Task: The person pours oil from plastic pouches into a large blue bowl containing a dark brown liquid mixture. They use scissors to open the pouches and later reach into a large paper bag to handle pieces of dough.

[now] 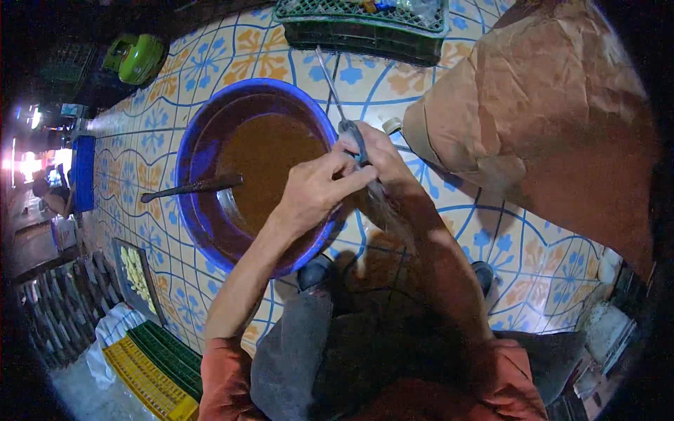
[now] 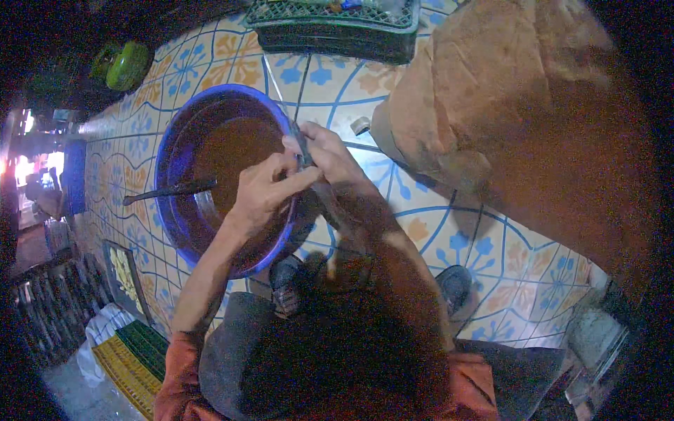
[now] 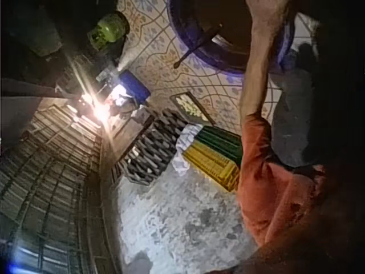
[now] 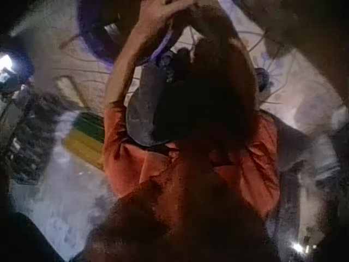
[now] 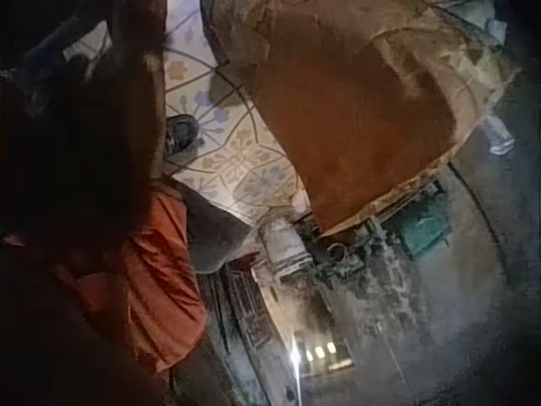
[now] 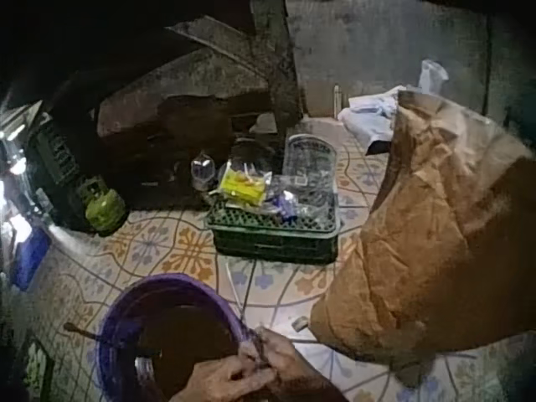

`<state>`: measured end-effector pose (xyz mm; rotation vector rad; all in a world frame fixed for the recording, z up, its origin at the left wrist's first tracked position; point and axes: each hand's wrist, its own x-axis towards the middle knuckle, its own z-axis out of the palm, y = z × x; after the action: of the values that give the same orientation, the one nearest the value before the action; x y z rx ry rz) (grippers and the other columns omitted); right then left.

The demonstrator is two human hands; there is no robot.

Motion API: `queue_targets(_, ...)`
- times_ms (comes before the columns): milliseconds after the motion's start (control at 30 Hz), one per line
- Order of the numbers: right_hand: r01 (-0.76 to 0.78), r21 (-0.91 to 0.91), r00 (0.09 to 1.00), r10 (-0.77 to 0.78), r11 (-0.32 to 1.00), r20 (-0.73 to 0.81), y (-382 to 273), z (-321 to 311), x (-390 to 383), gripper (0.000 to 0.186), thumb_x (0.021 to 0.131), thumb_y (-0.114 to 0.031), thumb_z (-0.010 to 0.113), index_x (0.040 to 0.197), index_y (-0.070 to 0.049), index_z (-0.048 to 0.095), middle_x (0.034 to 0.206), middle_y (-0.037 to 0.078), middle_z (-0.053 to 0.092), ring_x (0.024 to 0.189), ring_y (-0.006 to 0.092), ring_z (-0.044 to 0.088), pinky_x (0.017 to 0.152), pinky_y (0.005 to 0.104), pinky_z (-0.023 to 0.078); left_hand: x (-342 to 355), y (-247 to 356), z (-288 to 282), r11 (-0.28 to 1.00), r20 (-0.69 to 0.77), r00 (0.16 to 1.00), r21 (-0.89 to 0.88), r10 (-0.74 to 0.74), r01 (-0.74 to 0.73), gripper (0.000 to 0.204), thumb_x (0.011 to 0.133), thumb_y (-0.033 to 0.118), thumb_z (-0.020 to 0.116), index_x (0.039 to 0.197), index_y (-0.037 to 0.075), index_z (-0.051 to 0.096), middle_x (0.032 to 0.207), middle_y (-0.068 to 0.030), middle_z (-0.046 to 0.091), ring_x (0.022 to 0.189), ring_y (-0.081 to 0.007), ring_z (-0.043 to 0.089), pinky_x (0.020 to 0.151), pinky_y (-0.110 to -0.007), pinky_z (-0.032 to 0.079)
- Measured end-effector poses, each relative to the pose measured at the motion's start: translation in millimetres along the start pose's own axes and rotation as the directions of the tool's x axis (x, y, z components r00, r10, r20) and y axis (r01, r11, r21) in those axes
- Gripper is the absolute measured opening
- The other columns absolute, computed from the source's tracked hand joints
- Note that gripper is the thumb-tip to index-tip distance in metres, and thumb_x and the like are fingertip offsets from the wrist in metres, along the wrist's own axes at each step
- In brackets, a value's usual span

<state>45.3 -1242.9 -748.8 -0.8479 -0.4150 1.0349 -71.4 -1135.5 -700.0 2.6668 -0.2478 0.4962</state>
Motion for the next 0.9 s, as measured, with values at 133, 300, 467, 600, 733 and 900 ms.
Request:
queue_targets(133,0.272,-0.095,0.845,-0.285,0.958,-0.453,17.2,-17.3,-3.0,0.018,0.088,-0.019,0.062,0.092,-0.002,0.057,0.083,0.004,0.058,0.071,0.0092,0.052,0.061,0.0235,0.042,16.2,9.2,11.5,0.974,0.043,0.986,-0.154,-0.160,0.165,0.028,0.084,0.009,0.064,0.112,0.011,0.063,0.084,-0.0064,0.059,0.073,-0.0198,0.062,0.065,-0.031,0.051)
queue_targets(300,0.424,-0.209,0.530,-0.429,0.881,-0.732,11.8,-16.8,10.6,0.008,0.091,-0.008,0.058,0.086,-0.004,0.052,0.083,0.004,0.059,0.067,0.0081,0.051,0.058,0.0225,0.041,1.1,46.1,10.9,0.499,0.122,0.753,-0.680,-0.646,0.538,0.042,0.089,0.016,0.059,0.127,0.000,0.050,0.092,-0.0168,0.067,0.078,-0.0237,0.067,0.071,-0.033,0.051)
queue_targets(467,0.256,-0.528,0.346,-0.587,0.809,-0.732,-5.0,-19.4,16.4,0.012,0.089,-0.005,0.060,0.086,-0.006,0.049,0.075,0.001,0.053,0.063,0.0057,0.046,0.056,0.0215,0.037,-18.8,59.1,7.3,0.713,0.104,0.768,-0.310,-0.633,0.629,0.039,0.089,0.018,0.063,0.123,-0.001,0.058,0.101,-0.0202,0.068,0.089,-0.0250,0.069,0.075,-0.032,0.053)
queue_targets(600,0.310,-0.455,0.377,-0.548,0.835,-0.747,-12.6,-4.0,19.2,0.011,0.089,-0.007,0.061,0.085,-0.005,0.051,0.070,-0.002,0.051,0.061,0.0034,0.043,0.052,0.0214,0.033,-22.1,54.1,22.2,0.795,-0.147,0.815,-0.372,-0.561,0.480,0.028,0.090,0.013,0.062,0.115,0.000,0.063,0.096,-0.0195,0.069,0.080,-0.0257,0.070,0.069,-0.031,0.054)
queue_targets(733,0.314,-0.503,0.321,-0.589,0.805,-0.741,-9.2,-10.8,22.6,0.010,0.088,-0.009,0.061,0.085,-0.004,0.053,0.069,-0.003,0.049,0.059,0.0026,0.041,0.052,0.0209,0.031,-7.3,43.5,15.2,0.768,-0.021,0.785,-0.223,-0.619,0.600,0.029,0.086,0.011,0.067,0.113,0.000,0.064,0.097,-0.0158,0.070,0.086,-0.0210,0.070,0.073,-0.028,0.054)
queue_targets(900,0.248,-0.541,0.241,-0.592,0.804,-0.769,-14.6,-17.3,25.1,0.015,0.088,-0.015,0.062,0.086,-0.003,0.053,0.071,-0.003,0.046,0.064,0.0055,0.041,0.056,0.0232,0.034,-12.5,58.4,31.8,0.731,-0.152,0.782,-0.497,-0.604,0.468,0.047,0.081,0.013,0.074,0.123,-0.003,0.057,0.102,-0.0143,0.069,0.090,-0.0167,0.067,0.078,-0.030,0.053)
